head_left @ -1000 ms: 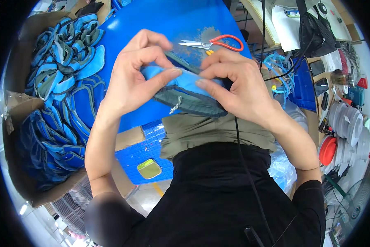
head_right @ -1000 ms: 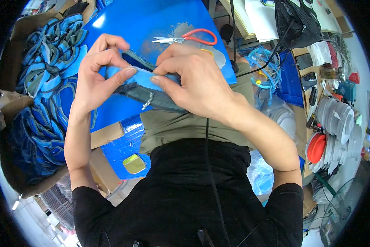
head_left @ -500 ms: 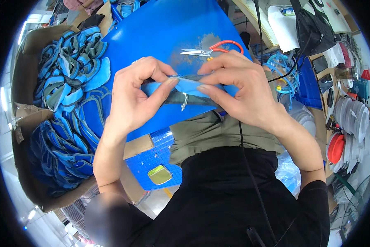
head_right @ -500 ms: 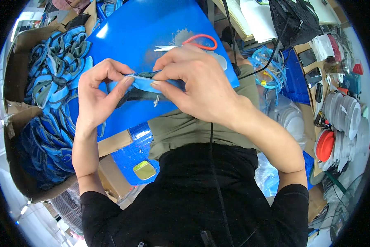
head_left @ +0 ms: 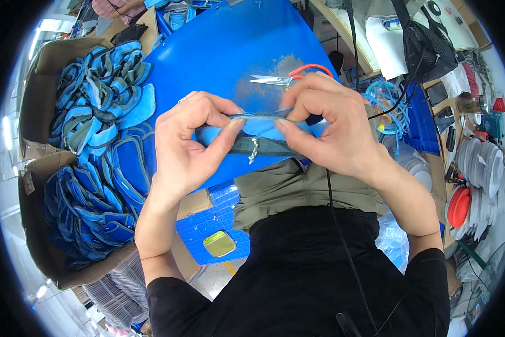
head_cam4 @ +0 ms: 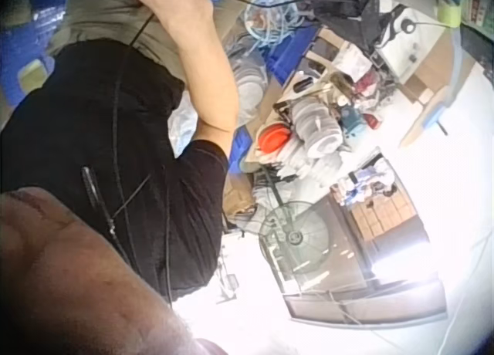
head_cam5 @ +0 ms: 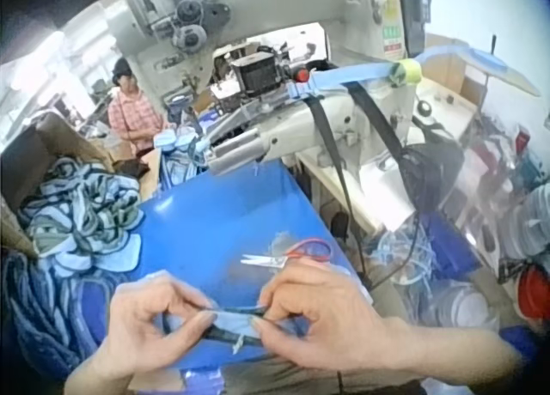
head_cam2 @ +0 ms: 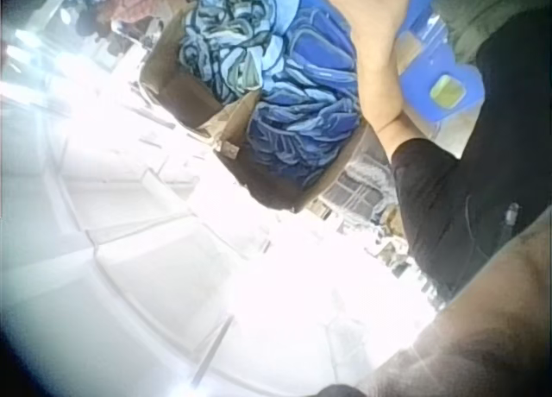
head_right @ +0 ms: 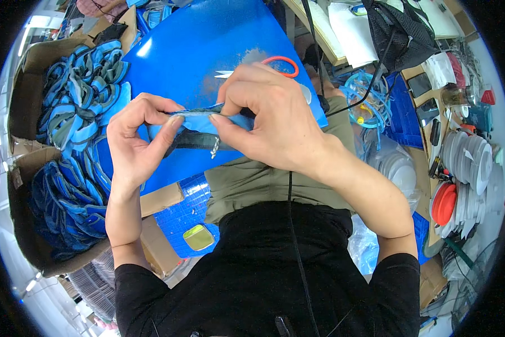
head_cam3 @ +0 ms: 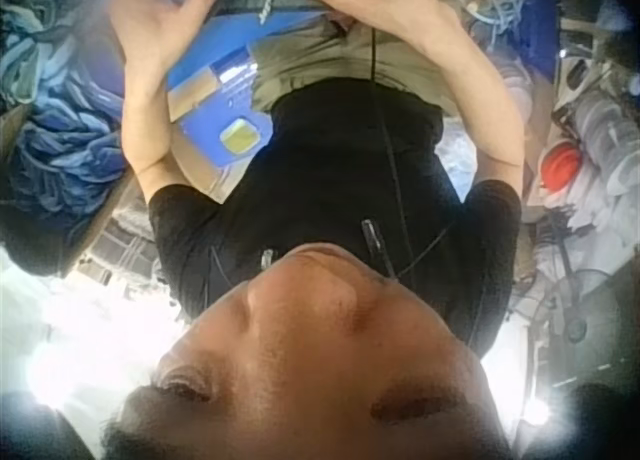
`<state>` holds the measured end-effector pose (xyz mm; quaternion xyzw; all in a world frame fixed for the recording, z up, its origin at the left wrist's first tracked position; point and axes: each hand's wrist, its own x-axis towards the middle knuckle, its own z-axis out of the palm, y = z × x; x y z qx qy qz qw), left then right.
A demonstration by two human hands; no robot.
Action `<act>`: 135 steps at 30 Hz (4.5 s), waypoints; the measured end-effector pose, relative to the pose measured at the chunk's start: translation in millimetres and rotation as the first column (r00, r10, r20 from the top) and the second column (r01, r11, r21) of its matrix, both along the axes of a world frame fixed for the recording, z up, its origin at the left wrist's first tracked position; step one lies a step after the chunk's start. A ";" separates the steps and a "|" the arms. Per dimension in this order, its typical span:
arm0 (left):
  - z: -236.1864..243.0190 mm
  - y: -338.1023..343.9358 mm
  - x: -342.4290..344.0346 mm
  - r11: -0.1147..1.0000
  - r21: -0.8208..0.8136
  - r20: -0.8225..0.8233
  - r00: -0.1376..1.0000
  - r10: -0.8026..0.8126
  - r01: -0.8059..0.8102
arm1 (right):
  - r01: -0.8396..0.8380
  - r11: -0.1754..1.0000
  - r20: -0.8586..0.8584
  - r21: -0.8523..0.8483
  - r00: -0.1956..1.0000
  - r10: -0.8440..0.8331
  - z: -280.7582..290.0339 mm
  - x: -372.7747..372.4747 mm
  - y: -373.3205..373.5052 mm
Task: The person sews blue and green fabric pouches using an industrial sewing machine. They pick up pouches from a pile, align the edges, and feed them through the machine to stitch the seams. After sewing, they trim excess threads with scissors and place the finished pouches on the table.
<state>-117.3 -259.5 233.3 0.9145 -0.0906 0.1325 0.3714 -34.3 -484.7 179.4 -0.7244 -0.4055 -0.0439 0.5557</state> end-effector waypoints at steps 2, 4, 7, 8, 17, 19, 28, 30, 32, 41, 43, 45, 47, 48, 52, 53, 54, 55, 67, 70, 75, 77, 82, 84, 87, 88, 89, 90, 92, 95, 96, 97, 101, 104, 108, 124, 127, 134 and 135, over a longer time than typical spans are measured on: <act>0.9 -0.6 -0.8 1.000 0.008 -0.004 1.000 -0.006 0.006 | -0.001 1.000 0.005 -0.002 1.000 0.001 0.7 0.8 -0.1; 3.1 -0.2 -2.2 0.999 0.035 -0.021 1.000 -0.012 0.012 | -0.003 1.000 0.009 -0.007 1.000 0.003 1.3 1.4 0.0; 2.3 0.6 -3.3 0.998 0.050 0.012 1.000 -0.027 0.026 | -0.009 1.000 0.014 -0.002 1.000 0.009 0.6 1.7 1.0; 2.4 0.7 -3.9 0.998 0.054 0.020 0.999 -0.032 0.030 | -0.010 1.000 0.018 0.000 1.000 0.010 0.8 1.6 1.2; 3.1 -2.2 -9.3 0.998 0.054 0.064 0.997 -0.037 0.033 | -0.016 1.000 0.026 0.015 1.000 0.015 3.8 -1.4 0.9; 5.3 -6.2 -10.2 0.999 0.044 0.093 0.995 -0.030 0.026 | -0.014 1.000 0.025 0.018 1.000 0.014 6.3 -3.0 0.2; 55.0 -21.7 -20.8 0.991 0.119 0.166 0.983 -0.074 0.054 | -0.052 0.999 0.027 -0.004 0.998 0.052 48.4 -7.7 -14.0; 73.5 -26.0 -23.7 0.981 0.181 0.176 0.979 -0.098 0.065 | -0.086 0.994 -0.102 0.067 0.990 0.092 69.5 -13.4 -15.0; 89.4 -28.1 -25.9 0.972 0.220 0.171 0.978 -0.121 0.082 | -0.168 0.985 -0.211 0.041 0.962 0.173 90.1 -13.7 -19.1; 132.2 -3.1 6.6 0.966 0.068 -0.103 0.965 -0.241 0.249 | -0.402 0.910 -0.571 0.100 0.726 0.383 113.9 -0.3 -22.3; 134.4 10.3 19.9 0.972 0.012 -0.234 0.946 -0.226 0.235 | -0.397 0.906 -0.625 0.147 0.673 0.396 111.7 5.5 -15.5; 139.5 23.8 40.0 0.973 -0.013 -0.355 0.909 -0.219 0.230 | -0.383 0.904 -0.683 0.189 0.610 0.402 108.9 15.2 -8.1; 132.3 39.3 62.6 0.961 -0.129 -0.396 0.876 -0.276 0.245 | -0.362 0.904 -0.744 0.226 0.535 0.400 104.4 27.5 0.2; 127.9 46.1 73.6 0.950 -0.183 -0.409 0.859 -0.308 0.253 | -0.351 0.903 -0.764 0.247 0.503 0.405 100.2 33.7 5.3; 108.6 72.1 121.2 0.917 -0.293 -0.453 0.805 -0.383 0.272 | -0.285 0.890 -0.825 0.356 0.351 0.442 84.2 60.3 26.0; 104.4 77.7 132.4 0.910 -0.313 -0.463 0.793 -0.397 0.273 | -0.261 0.884 -0.835 0.389 0.307 0.458 80.6 66.6 31.2; 102.4 82.8 145.1 0.904 -0.327 -0.499 0.762 -0.414 0.277 | -0.239 0.880 -0.838 0.411 0.280 0.468 77.1 73.4 35.8; 98.3 87.8 157.6 0.896 -0.339 -0.507 0.747 -0.430 0.286 | -0.217 0.875 -0.841 0.432 0.254 0.478 72.5 79.7 40.3; 81.2 124.7 224.7 0.943 -0.303 -0.543 0.787 -0.291 0.140 | -0.020 0.877 -0.871 0.480 0.111 0.479 63.3 125.7 76.7; 73.9 129.9 228.4 0.934 -0.321 -0.523 0.794 -0.312 0.155 | -0.006 0.871 -0.866 0.491 0.104 0.489 64.1 127.5 78.1; 74.2 128.3 227.3 0.919 -0.365 -0.495 0.804 -0.329 0.151 | 0.013 0.883 -0.879 0.469 0.109 0.465 67.1 127.8 80.3; 72.9 130.3 229.5 0.915 -0.369 -0.497 0.798 -0.342 0.163 | 0.024 0.885 -0.881 0.465 0.111 0.460 67.3 127.4 81.0; 65.7 132.9 235.6 0.928 -0.337 -0.470 0.826 -0.311 0.157 | 0.052 0.876 -0.875 0.479 0.114 0.471 61.6 128.1 83.8; 64.3 132.8 239.3 0.939 -0.311 -0.492 0.822 -0.288 0.143 | 0.074 0.873 -0.873 0.482 0.116 0.473 60.2 128.3 84.8; 65.0 130.0 243.1 0.960 -0.185 -0.434 0.859 -0.271 0.210 | 0.115 0.860 -0.867 0.497 0.120 0.484 59.1 127.9 88.0; 66.1 131.1 246.7 0.963 -0.141 -0.420 0.867 -0.268 0.230 | 0.132 0.852 -0.861 0.507 0.128 0.492 57.9 127.5 89.1; 66.8 133.1 249.1 0.961 -0.144 -0.412 0.869 -0.274 0.235 | 0.149 0.843 -0.855 0.517 0.136 0.500 56.8 126.9 90.2; 68.1 137.0 252.1 0.961 -0.152 -0.408 0.871 -0.273 0.230 | 0.158 0.837 -0.851 0.524 0.145 0.505 55.9 126.1 92.1; 70.6 146.3 255.7 0.953 -0.228 -0.413 0.866 -0.282 0.201 | 0.173 0.823 -0.840 0.541 0.163 0.517 55.2 123.6 96.3; 73.6 166.4 257.3 0.914 -0.381 -0.421 0.854 -0.305 0.139 | 0.214 0.810 -0.836 0.546 0.191 0.514 56.7 115.7 107.2; 65.9 167.0 268.9 0.883 -0.446 -0.423 0.836 -0.350 0.144 | 0.256 0.808 -0.847 0.530 0.204 0.491 53.5 115.7 106.0; 57.4 167.2 281.4 0.850 -0.507 -0.423 0.817 -0.392 0.145 | 0.303 0.799 -0.855 0.519 0.212 0.474 50.7 116.0 104.9; 63.2 184.1 283.6 0.778 -0.623 -0.425 0.803 -0.418 0.075 | 0.344 0.771 -0.844 0.537 0.210 0.494 56.4 110.8 109.1; 59.9 189.5 287.9 0.746 -0.662 -0.416 0.796 -0.439 0.066 | 0.368 0.763 -0.847 0.532 0.222 0.484 58.4 108.7 110.0; 59.0 186.3 293.6 0.752 -0.655 -0.416 0.800 -0.432 0.066 | 0.389 0.756 -0.851 0.526 0.232 0.472 57.6 107.8 113.8; 56.6 171.2 296.4 0.845 -0.524 -0.398 0.847 -0.351 0.104 | 0.380 0.762 -0.851 0.525 0.253 0.460 57.9 107.8 114.3; 52.6 169.6 292.6 0.863 -0.493 -0.381 0.864 -0.328 0.110 | 0.354 0.778 -0.853 0.520 0.267 0.449 57.1 108.2 113.6; 53.0 157.0 281.4 0.941 -0.317 -0.334 0.915 -0.226 0.117 | 0.265 0.823 -0.860 0.502 0.260 0.440 58.7 109.7 102.7; 55.2 157.8 280.1 0.952 -0.285 -0.321 0.925 -0.202 0.109 | 0.253 0.828 -0.859 0.501 0.262 0.440 60.0 111.0 103.4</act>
